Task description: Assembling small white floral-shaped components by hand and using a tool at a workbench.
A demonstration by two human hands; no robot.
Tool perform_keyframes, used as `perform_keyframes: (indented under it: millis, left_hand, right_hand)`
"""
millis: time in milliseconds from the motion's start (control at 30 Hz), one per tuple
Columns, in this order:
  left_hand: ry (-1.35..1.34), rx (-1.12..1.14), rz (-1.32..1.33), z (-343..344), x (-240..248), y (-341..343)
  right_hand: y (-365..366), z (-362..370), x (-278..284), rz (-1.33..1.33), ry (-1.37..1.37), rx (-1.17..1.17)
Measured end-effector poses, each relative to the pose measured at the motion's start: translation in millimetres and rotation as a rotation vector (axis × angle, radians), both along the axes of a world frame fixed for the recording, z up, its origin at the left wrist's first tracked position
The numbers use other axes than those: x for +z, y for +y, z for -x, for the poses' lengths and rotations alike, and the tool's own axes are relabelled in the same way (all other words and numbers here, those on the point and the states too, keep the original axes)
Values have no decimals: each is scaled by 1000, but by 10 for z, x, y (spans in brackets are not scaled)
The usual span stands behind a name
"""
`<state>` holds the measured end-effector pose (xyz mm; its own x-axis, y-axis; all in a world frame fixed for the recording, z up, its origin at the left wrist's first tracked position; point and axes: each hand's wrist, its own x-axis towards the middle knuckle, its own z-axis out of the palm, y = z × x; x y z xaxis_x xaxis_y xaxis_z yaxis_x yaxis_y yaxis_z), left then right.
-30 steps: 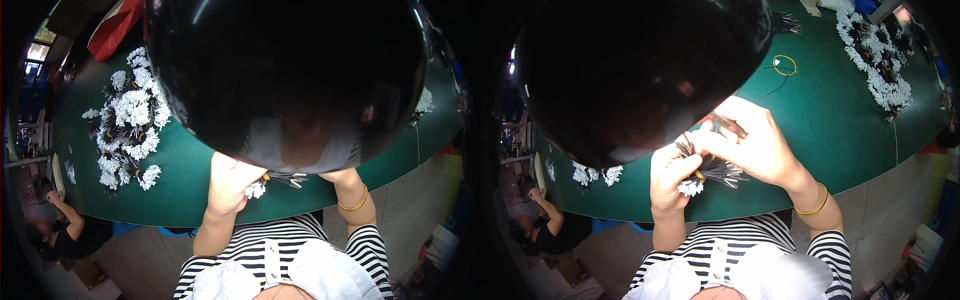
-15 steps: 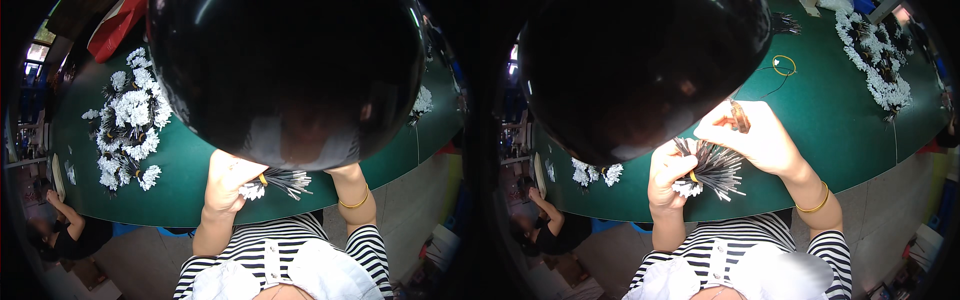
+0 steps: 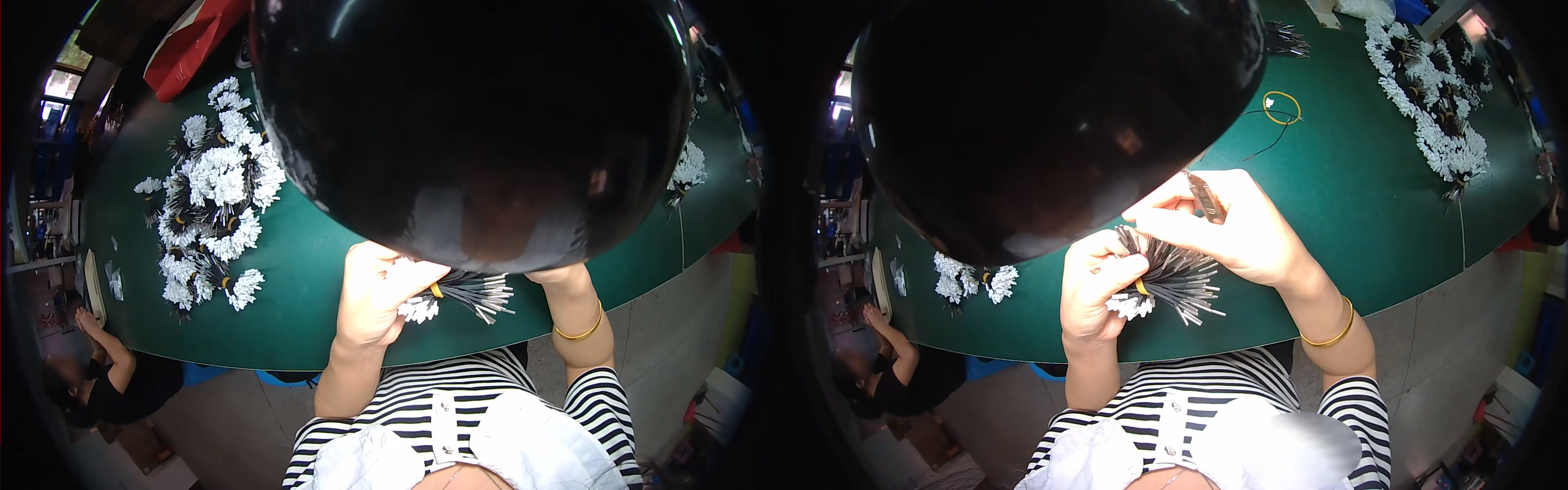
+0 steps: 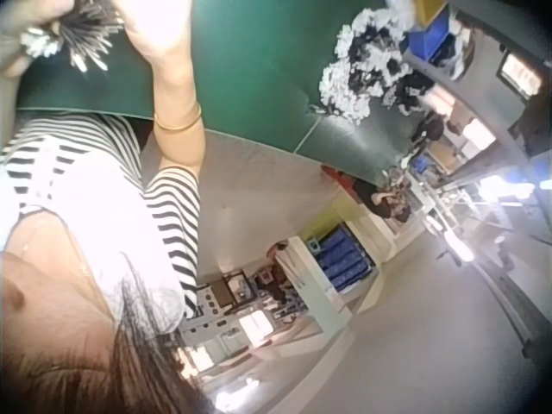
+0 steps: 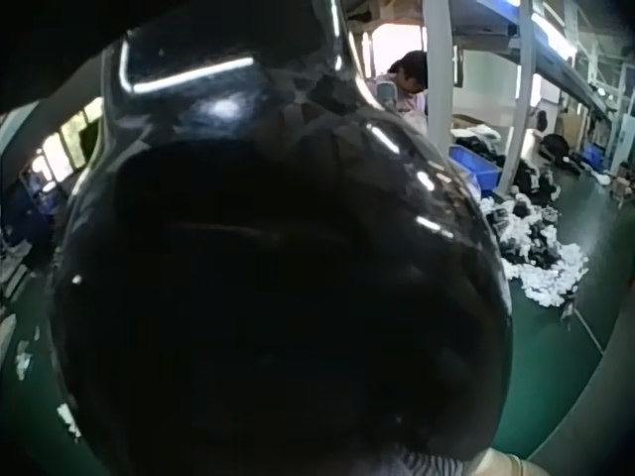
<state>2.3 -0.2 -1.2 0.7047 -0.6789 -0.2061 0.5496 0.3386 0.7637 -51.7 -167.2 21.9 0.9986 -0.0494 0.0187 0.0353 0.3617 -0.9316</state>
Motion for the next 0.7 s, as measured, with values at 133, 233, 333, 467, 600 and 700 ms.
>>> perform_keyframes:
  millis: [133,233,333,467,600,700]
  left_hand:
    - [-16,-24,-9,15,5,-15]
    - [-62,-46,-1,13,7,-17]
    - [-59,-5,-128,35,84,-37]
    - [-56,80,-72,21,-42,54]
    - [-65,145,-71,39,-22,-23]
    - [-55,147,-55,36,-38,-1]
  right_hand:
    - [63,-10,-128,75,-58,-39]
    - [39,-11,-108,158,-102,-56]
    - [13,-11,-127,224,-36,-63]
    - [68,-47,-92,275,25,-83]
    - [25,35,-11,367,47,-172]
    - [49,17,-90,270,56,-169]
